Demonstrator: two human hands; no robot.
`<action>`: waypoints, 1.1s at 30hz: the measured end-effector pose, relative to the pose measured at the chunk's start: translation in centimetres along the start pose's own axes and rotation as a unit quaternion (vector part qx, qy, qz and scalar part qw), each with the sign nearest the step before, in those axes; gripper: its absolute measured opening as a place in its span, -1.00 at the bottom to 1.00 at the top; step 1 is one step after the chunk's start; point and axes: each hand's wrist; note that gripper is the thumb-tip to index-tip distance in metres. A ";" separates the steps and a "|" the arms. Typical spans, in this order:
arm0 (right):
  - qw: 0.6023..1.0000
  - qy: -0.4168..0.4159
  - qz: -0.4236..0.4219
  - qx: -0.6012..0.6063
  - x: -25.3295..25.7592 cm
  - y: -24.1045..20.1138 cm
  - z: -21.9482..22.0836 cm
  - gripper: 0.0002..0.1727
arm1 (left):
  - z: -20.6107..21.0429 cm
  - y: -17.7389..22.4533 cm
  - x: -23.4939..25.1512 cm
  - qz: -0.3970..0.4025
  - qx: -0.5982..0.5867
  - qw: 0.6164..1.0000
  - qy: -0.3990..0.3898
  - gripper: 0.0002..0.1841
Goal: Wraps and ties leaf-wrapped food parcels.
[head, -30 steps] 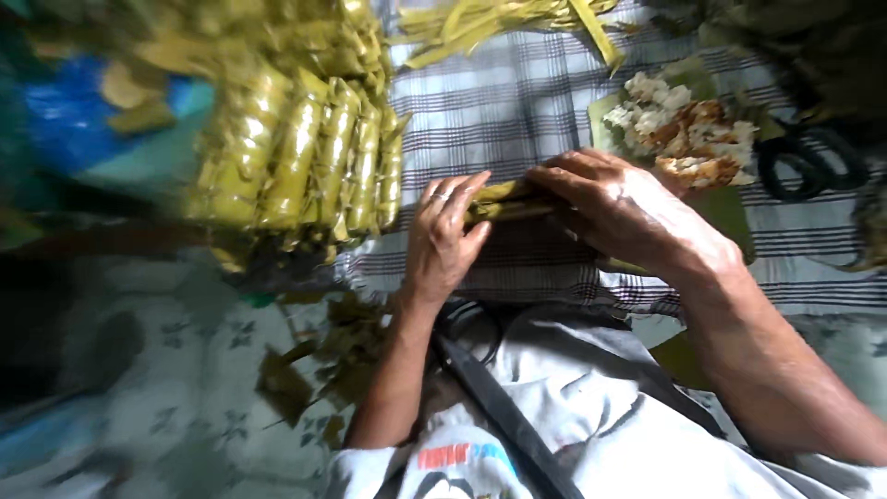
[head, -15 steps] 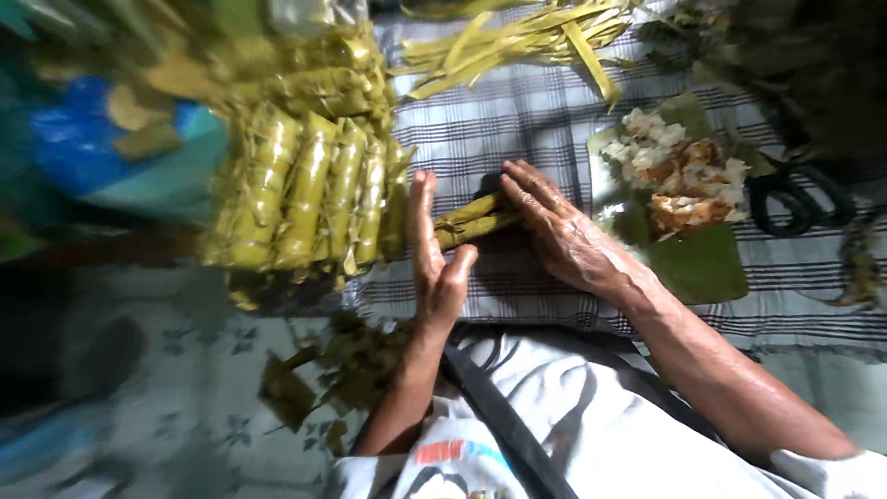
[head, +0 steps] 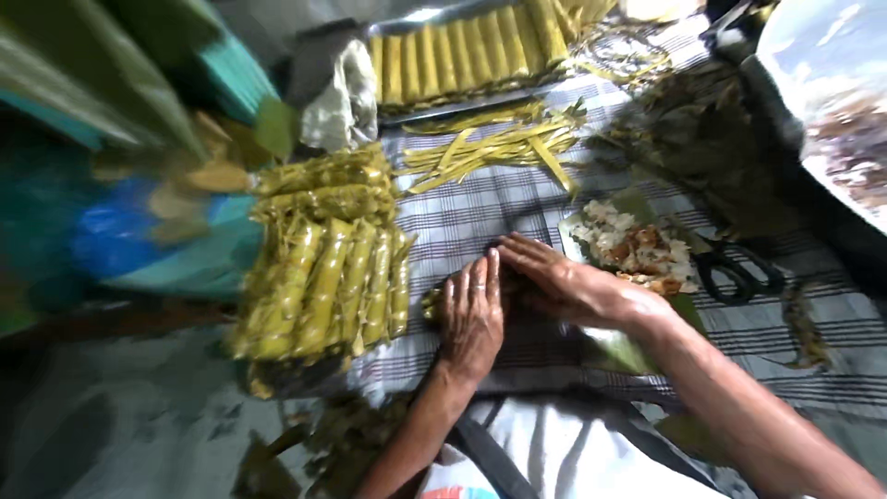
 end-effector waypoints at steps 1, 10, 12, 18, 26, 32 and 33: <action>1.000 0.013 0.009 0.007 0.2 0.5 -1.6 -0.39 | -0.2 -0.1 -0.2 0.002 0.005 1.000 0.002 -0.61; 0.983 0.153 0.018 -0.104 11.6 8.8 -6.4 -0.68 | -1.6 -1.2 0.7 0.027 -0.023 0.998 -0.054 -0.48; 0.985 0.116 0.027 -0.125 15.1 10.6 -6.3 -0.62 | -1.5 -1.5 0.9 0.042 -0.034 0.997 -0.054 -0.45; 0.981 0.034 0.045 -0.185 20.0 12.7 -6.5 -0.71 | -1.9 -1.8 1.6 0.029 -0.064 0.996 -0.058 -0.42; 0.989 0.146 -0.004 -0.003 16.4 6.6 -12.9 -0.79 | -5.2 -3.2 3.8 -0.173 -0.369 0.896 -0.179 -0.42; 0.974 0.126 0.046 0.181 12.4 0.7 -12.9 -0.84 | -5.6 -3.1 4.7 -0.211 -0.703 0.643 -0.219 -0.47; 0.974 0.107 0.048 0.192 11.9 0.3 -12.2 -0.86 | -5.5 -2.8 4.7 -0.222 -0.729 0.612 -0.210 -0.53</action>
Point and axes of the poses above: each hand's wrist, its own x-axis towards the middle knuckle, its own z-axis out of the palm, y = z × x, and after that the axes turned 13 degrees about -z, right-handed
